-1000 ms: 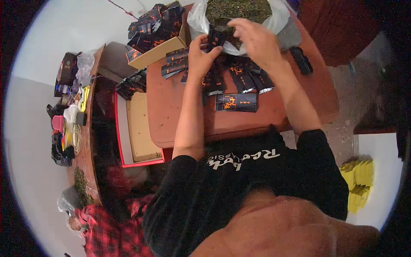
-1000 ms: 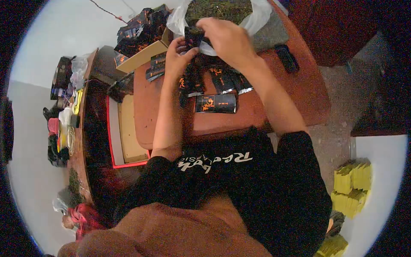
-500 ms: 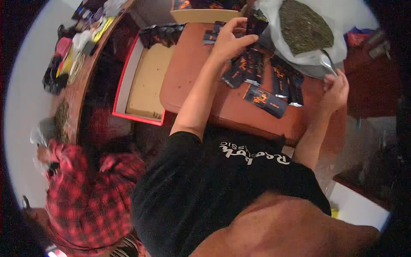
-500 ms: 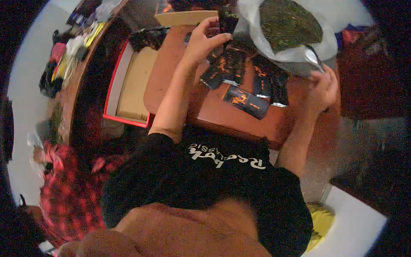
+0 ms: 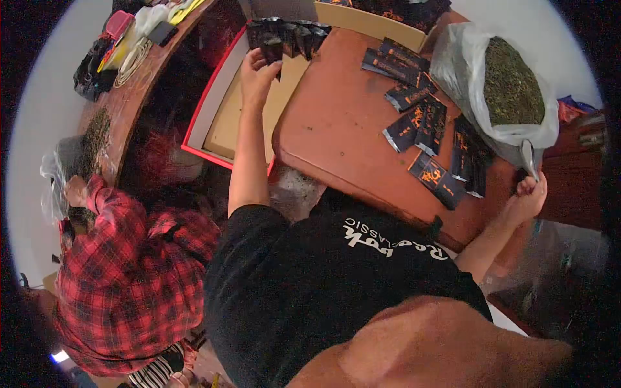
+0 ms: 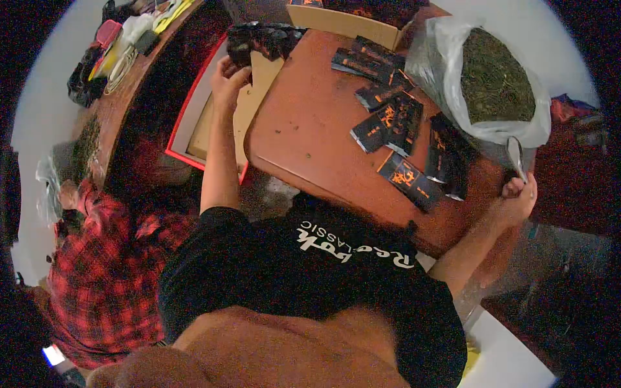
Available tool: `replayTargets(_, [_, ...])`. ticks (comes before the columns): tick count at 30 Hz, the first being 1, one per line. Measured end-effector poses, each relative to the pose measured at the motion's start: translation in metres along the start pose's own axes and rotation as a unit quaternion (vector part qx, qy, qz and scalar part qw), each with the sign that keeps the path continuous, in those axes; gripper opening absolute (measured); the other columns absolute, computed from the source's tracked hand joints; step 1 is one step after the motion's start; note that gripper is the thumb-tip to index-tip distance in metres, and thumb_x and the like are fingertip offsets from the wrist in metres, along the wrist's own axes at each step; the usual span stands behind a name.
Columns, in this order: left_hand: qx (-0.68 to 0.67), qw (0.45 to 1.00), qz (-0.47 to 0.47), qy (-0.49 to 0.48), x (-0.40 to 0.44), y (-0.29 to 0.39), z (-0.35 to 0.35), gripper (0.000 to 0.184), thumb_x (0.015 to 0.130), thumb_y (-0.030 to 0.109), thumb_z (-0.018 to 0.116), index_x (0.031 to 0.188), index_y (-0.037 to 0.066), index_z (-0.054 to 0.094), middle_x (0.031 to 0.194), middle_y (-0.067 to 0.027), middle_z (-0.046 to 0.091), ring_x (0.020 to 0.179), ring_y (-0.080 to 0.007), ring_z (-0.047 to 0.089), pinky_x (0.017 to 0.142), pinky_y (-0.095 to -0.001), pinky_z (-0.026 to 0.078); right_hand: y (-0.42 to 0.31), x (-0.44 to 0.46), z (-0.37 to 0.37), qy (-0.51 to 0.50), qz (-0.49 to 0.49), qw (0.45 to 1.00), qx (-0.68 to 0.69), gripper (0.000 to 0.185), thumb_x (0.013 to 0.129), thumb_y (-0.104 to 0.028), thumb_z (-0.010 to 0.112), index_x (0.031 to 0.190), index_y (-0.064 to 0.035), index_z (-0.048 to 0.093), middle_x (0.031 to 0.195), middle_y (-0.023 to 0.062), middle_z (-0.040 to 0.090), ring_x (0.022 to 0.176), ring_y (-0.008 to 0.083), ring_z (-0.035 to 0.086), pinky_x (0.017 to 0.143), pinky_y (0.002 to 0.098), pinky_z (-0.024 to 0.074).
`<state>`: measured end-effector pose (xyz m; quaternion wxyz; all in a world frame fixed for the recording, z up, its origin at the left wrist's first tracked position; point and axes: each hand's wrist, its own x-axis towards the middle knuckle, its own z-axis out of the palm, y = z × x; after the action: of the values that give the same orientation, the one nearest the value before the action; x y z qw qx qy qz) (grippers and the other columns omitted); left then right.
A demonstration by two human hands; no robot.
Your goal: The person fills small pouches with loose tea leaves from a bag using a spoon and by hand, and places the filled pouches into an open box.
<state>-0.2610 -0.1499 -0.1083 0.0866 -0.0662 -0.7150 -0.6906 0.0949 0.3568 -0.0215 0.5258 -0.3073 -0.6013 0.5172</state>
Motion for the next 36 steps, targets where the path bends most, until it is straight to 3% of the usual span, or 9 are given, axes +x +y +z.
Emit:
replayTargets(2, [0.042, 0.998, -0.035, 0.039, 0.01, -0.031, -0.013, 0.058, 0.072, 0.015, 0.08, 0.123, 0.001, 0.057, 0.118, -0.0138, 0.062, 0.101, -0.0242, 0.064, 0.084, -0.0367, 0.053, 0.003, -0.001, 0.002, -0.013, -0.006, 1.0, -0.003, 0.039, 0.101, -0.02, 0.045, 0.127, 0.0087, 0.052, 0.073, 0.003, 0.057, 0.06, 0.0087, 0.046, 0.053, 0.0238, 0.0362])
replayTargets(6, [0.185, 0.981, 0.045, 0.047, 0.055, -0.121, -0.03, 0.057, 0.069, 0.014, 0.082, 0.119, 0.0, 0.058, 0.111, -0.0146, 0.064, 0.1, -0.0254, 0.065, 0.086, -0.0359, 0.053, -0.004, 0.001, 0.008, -0.027, -0.001, 1.0, -0.001, 0.041, 0.101, -0.022, 0.045, 0.127, 0.0081, 0.052, 0.073, 0.0033, 0.058, 0.06, 0.0094, 0.047, 0.053, 0.024, 0.0372])
replayTargets(11, [0.185, 0.978, 0.027, 0.097, 0.1, -0.153, -0.013, 0.059, 0.068, 0.016, 0.084, 0.118, 0.0, 0.058, 0.112, -0.0151, 0.063, 0.1, -0.0271, 0.065, 0.087, -0.0373, 0.052, -0.002, 0.0, 0.008, -0.02, -0.004, 0.999, -0.028, 0.041, 0.099, -0.022, 0.044, 0.127, 0.0064, 0.054, 0.074, 0.0027, 0.057, 0.061, 0.0101, 0.049, 0.053, 0.0233, 0.037])
replayTargets(15, [0.189, 0.977, 0.007, 0.098, 0.147, -0.175, -0.002, 0.064, 0.067, 0.02, 0.085, 0.121, 0.0, 0.057, 0.115, -0.0169, 0.061, 0.103, -0.0303, 0.063, 0.09, -0.0386, 0.051, 0.008, 0.017, -0.02, -0.138, 0.008, 0.99, 0.009, 0.043, 0.103, -0.023, 0.046, 0.131, 0.0091, 0.05, 0.077, 0.0037, 0.058, 0.064, 0.0103, 0.047, 0.058, 0.0271, 0.0386])
replayTargets(19, [0.302, 0.947, 0.036, 0.102, 0.167, -0.182, 0.01, 0.068, 0.067, 0.023, 0.086, 0.124, 0.0, 0.056, 0.119, -0.0196, 0.059, 0.11, -0.0337, 0.059, 0.097, -0.0404, 0.047, 0.016, 0.016, -0.018, -0.076, 0.01, 0.997, -0.013, 0.043, 0.102, -0.025, 0.049, 0.13, 0.0085, 0.052, 0.078, 0.0022, 0.058, 0.065, 0.0097, 0.048, 0.058, 0.0268, 0.0377])
replayTargets(22, [0.303, 0.949, 0.004, 0.084, 0.178, -0.196, 0.013, 0.071, 0.067, 0.024, 0.086, 0.127, 0.001, 0.056, 0.122, -0.0208, 0.058, 0.115, -0.035, 0.057, 0.1, -0.0413, 0.046, 0.006, 0.007, -0.001, -0.067, -0.017, 0.995, -0.073, 0.041, 0.103, -0.027, 0.045, 0.128, 0.0048, 0.054, 0.073, 0.0005, 0.054, 0.061, 0.0083, 0.047, 0.052, 0.0231, 0.0366])
replayTargets(27, [0.296, 0.952, -0.036, 0.065, 0.187, -0.208, 0.01, 0.076, 0.066, 0.023, 0.086, 0.13, -0.001, 0.053, 0.123, -0.0231, 0.057, 0.117, -0.0374, 0.056, 0.101, -0.0415, 0.045, 0.005, 0.007, -0.002, -0.08, 0.008, 0.995, -0.053, 0.039, 0.102, -0.026, 0.047, 0.127, 0.0042, 0.054, 0.075, 0.0008, 0.055, 0.061, 0.0082, 0.047, 0.054, 0.0221, 0.0364])
replayTargets(33, [0.163, 0.986, 0.014, 0.018, 0.184, -0.236, 0.001, 0.092, 0.06, 0.023, 0.089, 0.137, -0.004, 0.045, 0.133, -0.0254, 0.052, 0.122, -0.04, 0.052, 0.104, -0.0418, 0.042, 0.004, 0.004, -0.004, -0.066, 0.002, 0.994, -0.088, 0.038, 0.102, -0.024, 0.049, 0.129, 0.0029, 0.055, 0.078, -0.001, 0.059, 0.065, 0.0071, 0.048, 0.058, 0.024, 0.0367])
replayTargets(36, [0.187, 0.981, 0.054, -0.003, 0.17, -0.226, 0.009, 0.106, 0.054, 0.024, 0.093, 0.141, -0.006, 0.039, 0.137, -0.026, 0.048, 0.127, -0.0398, 0.047, 0.107, -0.0426, 0.039, 0.001, 0.001, 0.004, -0.037, 0.005, 0.994, -0.105, 0.037, 0.102, -0.025, 0.049, 0.126, 0.002, 0.056, 0.077, -0.0014, 0.056, 0.064, 0.0057, 0.045, 0.056, 0.0213, 0.0345])
